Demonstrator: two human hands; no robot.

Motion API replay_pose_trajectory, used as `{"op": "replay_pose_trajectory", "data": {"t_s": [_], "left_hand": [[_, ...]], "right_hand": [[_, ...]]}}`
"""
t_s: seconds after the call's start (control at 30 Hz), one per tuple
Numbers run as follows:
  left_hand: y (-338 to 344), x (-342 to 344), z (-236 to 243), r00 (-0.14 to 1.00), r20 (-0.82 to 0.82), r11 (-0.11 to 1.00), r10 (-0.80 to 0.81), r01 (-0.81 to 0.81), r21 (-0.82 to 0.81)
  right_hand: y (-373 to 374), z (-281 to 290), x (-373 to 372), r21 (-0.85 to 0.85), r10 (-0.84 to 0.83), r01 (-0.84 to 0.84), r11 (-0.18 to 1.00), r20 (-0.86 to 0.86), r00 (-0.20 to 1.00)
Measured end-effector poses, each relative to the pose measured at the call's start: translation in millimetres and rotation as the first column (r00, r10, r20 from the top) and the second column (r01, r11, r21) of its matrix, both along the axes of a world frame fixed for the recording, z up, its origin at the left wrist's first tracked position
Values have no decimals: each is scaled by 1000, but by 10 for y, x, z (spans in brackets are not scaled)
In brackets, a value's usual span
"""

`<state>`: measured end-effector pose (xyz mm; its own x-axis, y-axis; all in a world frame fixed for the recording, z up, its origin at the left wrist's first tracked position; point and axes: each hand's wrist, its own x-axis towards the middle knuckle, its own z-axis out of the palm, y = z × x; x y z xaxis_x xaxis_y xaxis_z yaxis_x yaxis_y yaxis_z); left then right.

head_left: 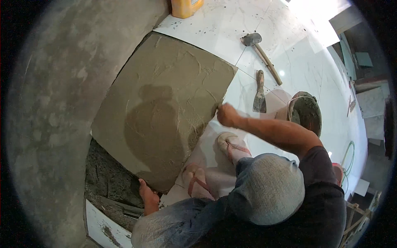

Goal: The person applies mortar to a floor section using a trowel, takes additional mortar from a bucket, places a large floor tile onto the mortar, and uses a rubber mallet to level the tile while wiping the surface with a cloth.

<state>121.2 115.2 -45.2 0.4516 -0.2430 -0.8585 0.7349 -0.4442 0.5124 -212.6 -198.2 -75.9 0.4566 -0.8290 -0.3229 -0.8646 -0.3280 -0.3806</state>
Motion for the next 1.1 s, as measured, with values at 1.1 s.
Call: {"op": "replay_pose_trajectory", "data": {"t_s": [1.1], "left_hand": [[-21, -140, -539, 976, 215, 982, 34, 7, -188]], "right_hand": [[2124, 1036, 3980, 325, 670, -701, 635, 220, 709]]}}
